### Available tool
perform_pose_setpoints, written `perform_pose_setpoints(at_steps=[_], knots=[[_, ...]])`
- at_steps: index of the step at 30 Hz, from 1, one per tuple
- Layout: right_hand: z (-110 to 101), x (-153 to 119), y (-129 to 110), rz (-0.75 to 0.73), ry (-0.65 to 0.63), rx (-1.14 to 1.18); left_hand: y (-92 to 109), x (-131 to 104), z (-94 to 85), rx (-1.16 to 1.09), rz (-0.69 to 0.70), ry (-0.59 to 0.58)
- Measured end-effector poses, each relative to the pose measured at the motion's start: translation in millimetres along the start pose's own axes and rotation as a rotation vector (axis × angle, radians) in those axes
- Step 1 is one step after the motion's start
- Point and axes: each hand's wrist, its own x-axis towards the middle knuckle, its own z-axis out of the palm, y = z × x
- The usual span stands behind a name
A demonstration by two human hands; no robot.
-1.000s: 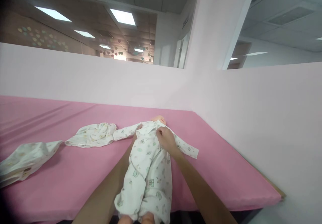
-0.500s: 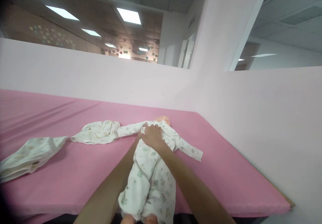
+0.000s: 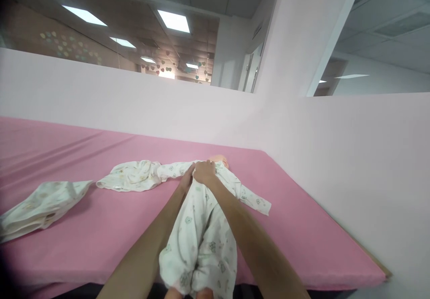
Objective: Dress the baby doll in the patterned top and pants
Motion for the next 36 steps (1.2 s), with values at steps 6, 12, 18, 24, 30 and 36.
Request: perform_pose_setpoints(at_steps=[6,12,18,24,30,36], knots=[[3.9,15.7,10.0,0.013,0.093,0.042,-2.6,5.9,-6.3,-0.073,-0.060,-0.064],[6.0,-17.6,33.8,-0.014,0.199,0.157,-2.8,8.7,-10.5,-0.069,-0.091,-0.056],[6.6,-67.4,96.2,0.061,0.154,0.380,-4.7,2.4,-3.1,0.014,0.010,-0.033],[10.8,-85.5,125.2,0.025,0.024,0.629,-3.6,-5.0,4.2,0.096,-0.066,0.019],[15.0,-50.7,123.5,0.069,0.150,0.660,-2.4,-8.6,6.3,0.122,0.026,0.044],[29.1,-46.8,121.3,0.126,0.244,0.692,-1.3,-18.7,15.3,0.131,0.038,0.089]])
